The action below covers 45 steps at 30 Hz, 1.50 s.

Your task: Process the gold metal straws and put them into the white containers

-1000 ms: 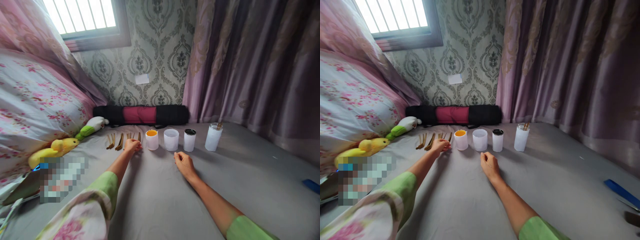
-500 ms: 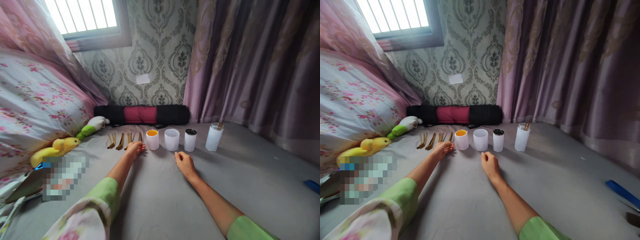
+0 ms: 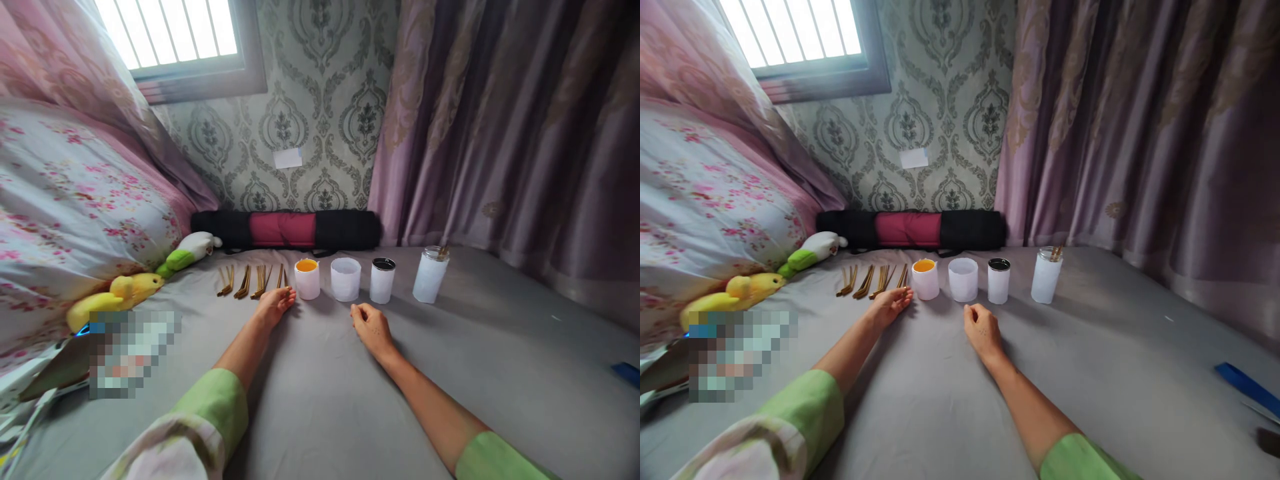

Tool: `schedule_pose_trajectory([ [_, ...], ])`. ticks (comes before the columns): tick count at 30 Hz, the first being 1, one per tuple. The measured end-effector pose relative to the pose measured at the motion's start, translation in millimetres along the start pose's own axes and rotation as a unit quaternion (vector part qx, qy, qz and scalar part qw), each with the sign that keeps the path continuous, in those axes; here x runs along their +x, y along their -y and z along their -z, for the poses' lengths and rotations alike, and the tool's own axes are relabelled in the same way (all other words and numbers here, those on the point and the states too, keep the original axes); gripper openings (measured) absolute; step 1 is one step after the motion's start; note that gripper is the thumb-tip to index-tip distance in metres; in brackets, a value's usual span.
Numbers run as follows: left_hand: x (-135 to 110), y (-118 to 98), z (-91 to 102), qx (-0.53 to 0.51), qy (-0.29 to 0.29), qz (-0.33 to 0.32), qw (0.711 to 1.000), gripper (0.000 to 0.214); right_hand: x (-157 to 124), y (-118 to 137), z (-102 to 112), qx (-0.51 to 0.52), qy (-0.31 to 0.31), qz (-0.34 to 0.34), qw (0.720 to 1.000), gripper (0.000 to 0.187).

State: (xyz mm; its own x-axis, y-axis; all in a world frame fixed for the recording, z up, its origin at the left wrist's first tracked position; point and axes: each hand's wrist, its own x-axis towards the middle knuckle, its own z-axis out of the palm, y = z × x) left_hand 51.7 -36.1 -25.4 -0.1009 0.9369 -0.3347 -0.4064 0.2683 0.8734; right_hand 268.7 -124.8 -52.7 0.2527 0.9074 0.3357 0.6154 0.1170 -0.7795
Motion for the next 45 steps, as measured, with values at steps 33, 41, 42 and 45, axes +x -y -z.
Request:
schedule_pose_trajectory([
  [33,-29.8,30.1,2.2,-0.025,0.088,-0.106,0.99,0.02,-1.2,2.8,2.7,0.02,0.013,-0.005,1.0,0.037],
  [41,-32.4,38.3,2.5,-0.002,0.087,-0.165,0.982,0.036,0.6,-4.3,-1.5,0.031,0.009,-0.001,0.999,0.037],
  [42,-32.9,39.0,2.5,0.005,0.087,-0.174,0.981,0.038,0.7,-5.2,-2.0,0.032,0.007,0.0,0.999,0.037],
  [45,-35.5,40.1,1.8,0.028,0.088,-0.201,0.975,0.042,0.9,-7.2,-2.7,0.036,0.008,0.003,0.999,0.038],
])
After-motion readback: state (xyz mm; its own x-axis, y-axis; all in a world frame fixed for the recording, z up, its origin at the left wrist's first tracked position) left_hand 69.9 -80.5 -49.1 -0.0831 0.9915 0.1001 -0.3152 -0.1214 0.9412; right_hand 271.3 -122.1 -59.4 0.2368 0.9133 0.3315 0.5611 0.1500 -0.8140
